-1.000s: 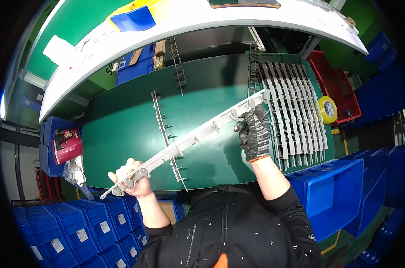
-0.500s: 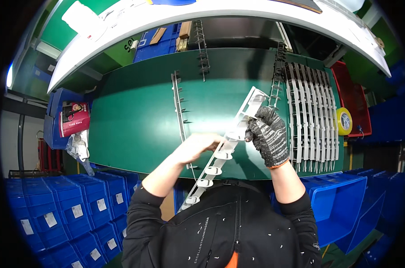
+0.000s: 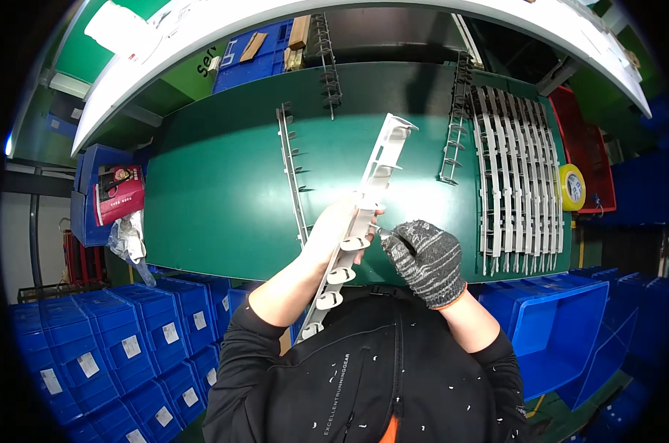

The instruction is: The person trims plastic parts using a small blade to scrape excess material and places them onto the workbench.

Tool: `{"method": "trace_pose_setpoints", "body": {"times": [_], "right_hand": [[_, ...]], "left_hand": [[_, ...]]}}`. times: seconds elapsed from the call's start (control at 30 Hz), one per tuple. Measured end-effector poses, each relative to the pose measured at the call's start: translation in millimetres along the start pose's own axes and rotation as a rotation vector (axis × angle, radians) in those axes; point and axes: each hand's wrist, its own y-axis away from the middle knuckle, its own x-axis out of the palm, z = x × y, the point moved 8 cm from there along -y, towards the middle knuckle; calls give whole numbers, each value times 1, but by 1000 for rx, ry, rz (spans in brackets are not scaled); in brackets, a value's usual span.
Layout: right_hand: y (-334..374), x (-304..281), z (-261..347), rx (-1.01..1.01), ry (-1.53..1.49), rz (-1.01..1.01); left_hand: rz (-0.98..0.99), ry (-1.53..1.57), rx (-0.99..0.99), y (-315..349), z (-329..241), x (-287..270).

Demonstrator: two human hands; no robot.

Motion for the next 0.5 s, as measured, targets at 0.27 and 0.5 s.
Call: {"method": "trace_pose_setpoints", "body": {"times": [0.27,0.5], "right_hand": [[-6,-11,-2,23,11,-71],[-3,-22,-21,115,-132,-136]], "left_hand": [[36,-143,82,5,-1,1],[142,15,58,4,1,-1]]}}
